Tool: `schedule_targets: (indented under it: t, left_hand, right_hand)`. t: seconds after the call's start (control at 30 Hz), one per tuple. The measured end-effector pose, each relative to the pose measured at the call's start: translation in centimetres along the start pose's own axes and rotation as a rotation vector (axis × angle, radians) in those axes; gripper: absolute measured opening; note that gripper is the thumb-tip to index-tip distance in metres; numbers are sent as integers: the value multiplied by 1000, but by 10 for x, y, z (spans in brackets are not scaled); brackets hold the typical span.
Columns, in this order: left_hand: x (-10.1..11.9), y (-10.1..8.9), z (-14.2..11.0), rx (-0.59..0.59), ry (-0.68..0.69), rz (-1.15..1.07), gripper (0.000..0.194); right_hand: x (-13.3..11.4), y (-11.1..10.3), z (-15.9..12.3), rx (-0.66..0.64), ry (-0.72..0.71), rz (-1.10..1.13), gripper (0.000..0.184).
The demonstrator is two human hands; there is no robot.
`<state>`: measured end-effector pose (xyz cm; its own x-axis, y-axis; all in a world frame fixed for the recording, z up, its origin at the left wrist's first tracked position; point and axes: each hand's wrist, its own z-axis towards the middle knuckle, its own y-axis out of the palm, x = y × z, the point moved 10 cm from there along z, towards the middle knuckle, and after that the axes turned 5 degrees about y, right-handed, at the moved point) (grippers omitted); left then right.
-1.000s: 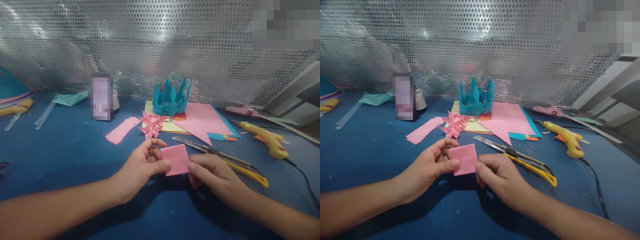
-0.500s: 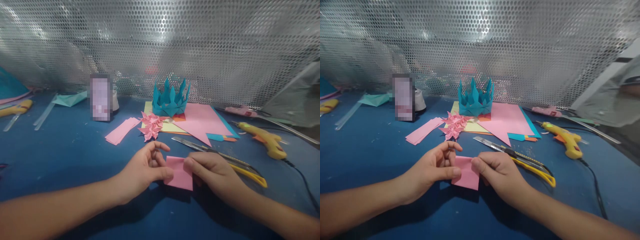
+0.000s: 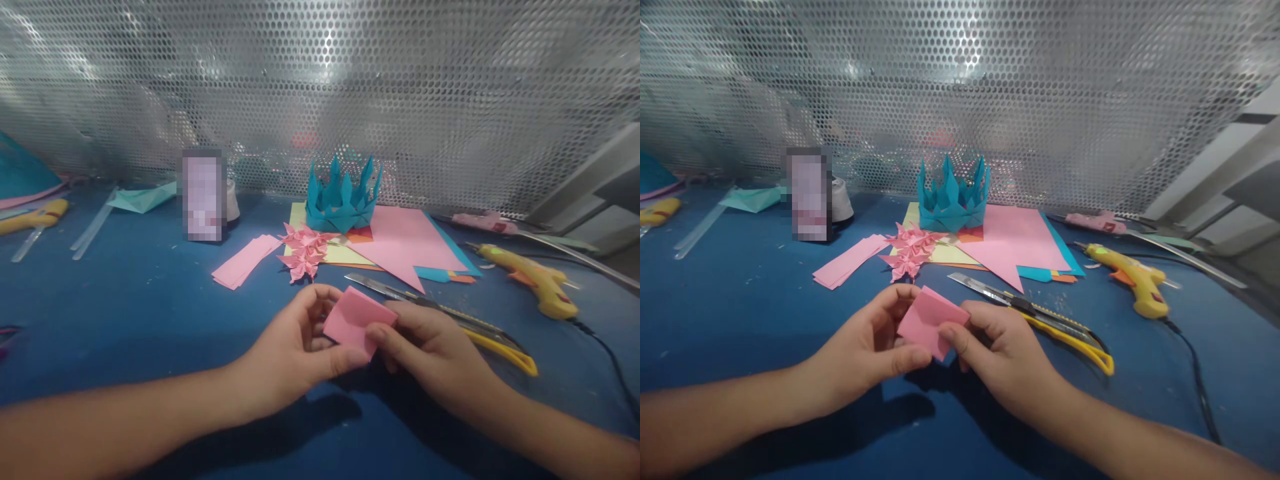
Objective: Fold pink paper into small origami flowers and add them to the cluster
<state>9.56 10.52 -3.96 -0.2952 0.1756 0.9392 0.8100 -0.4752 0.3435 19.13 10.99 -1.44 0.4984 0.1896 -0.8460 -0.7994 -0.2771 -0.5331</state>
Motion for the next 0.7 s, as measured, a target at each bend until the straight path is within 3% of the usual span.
schedule_targets:
  t: [0.07, 0.17, 0.23, 0.33, 0.4, 0.57, 0.7]
  left_hand:
    - [-2, 7, -1, -40, -24, 28, 35]
    - [-3, 4, -2, -10, -39, 105, 28]
    - [-3, -1, -1, 22, -30, 180, 28]
    - [0, -6, 0, 30, 8, 284, 26]
    - [3, -7, 0, 26, 41, 300, 24]
    - [3, -5, 0, -14, 31, 371, 27]
    - [2, -10, 1, 58, -16, 327, 27]
  right_hand:
    - [2, 8, 0, -75, 25, 50, 34]
    - [2, 15, 0, -134, 30, 109, 25]
    - [-1, 8, 1, -48, -4, 157, 12]
    - [-6, -9, -1, 125, -79, 163, 18]
    - [-8, -14, -2, 172, -106, 125, 16]
    - [-3, -14, -2, 159, -55, 142, 8]
    - [0, -11, -1, 123, -9, 298, 19]
